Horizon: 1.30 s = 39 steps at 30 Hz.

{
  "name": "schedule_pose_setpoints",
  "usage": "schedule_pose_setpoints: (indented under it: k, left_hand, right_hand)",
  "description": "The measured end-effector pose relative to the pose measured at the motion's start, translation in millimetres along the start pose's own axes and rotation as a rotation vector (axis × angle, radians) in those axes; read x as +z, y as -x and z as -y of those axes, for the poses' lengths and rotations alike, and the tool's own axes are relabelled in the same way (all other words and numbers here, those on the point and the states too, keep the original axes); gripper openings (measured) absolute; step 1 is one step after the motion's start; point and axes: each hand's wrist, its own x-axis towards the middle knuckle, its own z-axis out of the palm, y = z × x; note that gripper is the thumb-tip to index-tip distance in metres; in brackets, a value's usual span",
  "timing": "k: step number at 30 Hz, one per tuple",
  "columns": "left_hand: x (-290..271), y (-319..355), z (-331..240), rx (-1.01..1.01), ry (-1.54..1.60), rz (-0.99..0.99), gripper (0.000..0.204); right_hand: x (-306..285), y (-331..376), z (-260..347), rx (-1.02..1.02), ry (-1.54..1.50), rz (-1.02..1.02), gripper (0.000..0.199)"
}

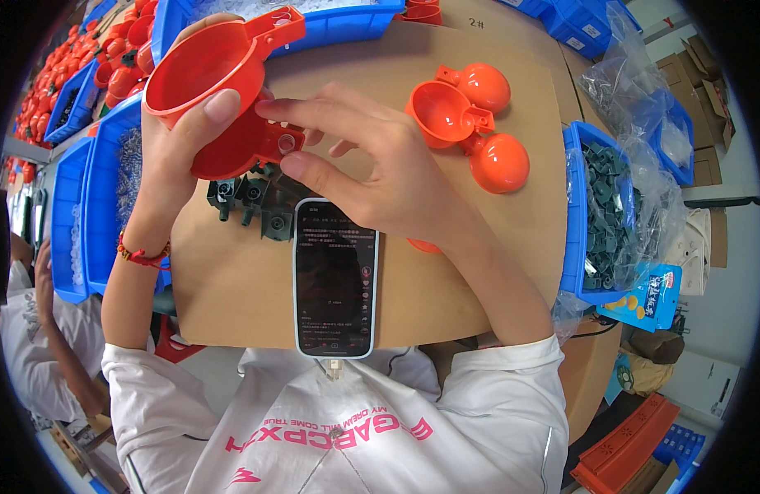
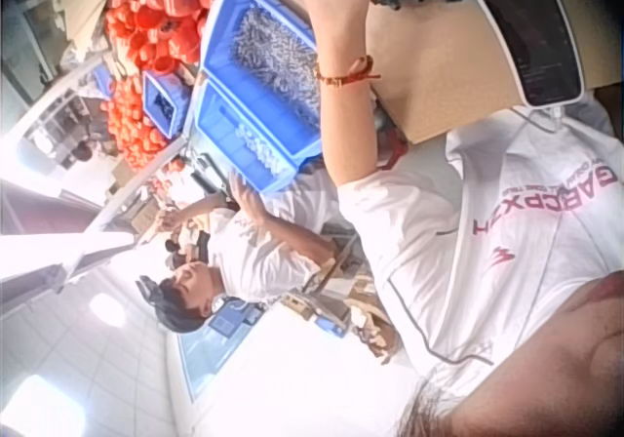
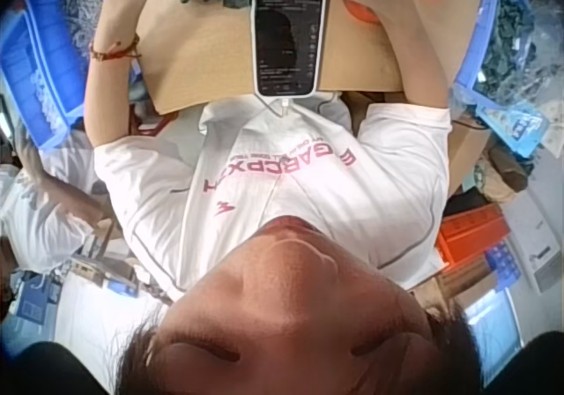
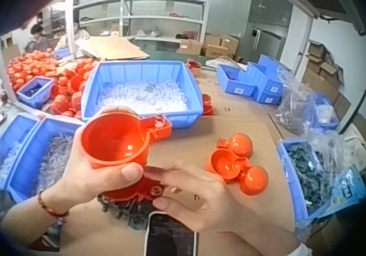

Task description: Manually assembling small red and green plastic parts into finished units at a factory workbench.

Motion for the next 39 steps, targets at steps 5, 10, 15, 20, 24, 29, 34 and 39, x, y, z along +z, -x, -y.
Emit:
schedule_pose_setpoints:
  k: [5,10,15,20,24,29,34,39]
  left_hand:
    - [2,0,-2,0.04,0.0,-0.07,0.058]
    - [-9,-3,-4,-0.015,0.012,-0.036,0.055]
    - [-14,-7,-4,0.011,0.025,-0.086,0.055]
    - [-12,-10,-9,0.092,0.056,-0.102,0.054]
    - [-15,-13,-8,0.125,0.039,-0.095,0.054]
    - [-16,-15,-5,0.183,0.099,-0.095,0.05]
    - [-12,-14,-6,0.204,0.072,-0.072,0.051]
    - [-9,-12,-11,0.194,0.065,-0.011,0.052]
  right_hand:
    - [0,-1,1,0.01,-0.037,-0.032,0.031]
    - [-4,-2,2,0.168,-0.042,-0.119,0.025]
    - [-11,-8,3,0.199,0.265,0.149,0.028]
    - [-5,-13,16,0.333,0.52,0.606,0.033]
    - [-4,-11,-7,0.242,0.433,0.405,0.016]
    - [-13,-12,-7,0.3,0.63,0.373,0.014]
    - [-22,-4,1,0.194,0.96,0.197,0.014]
    - [-7,-13,6,0.346,0.987,0.376,0.022]
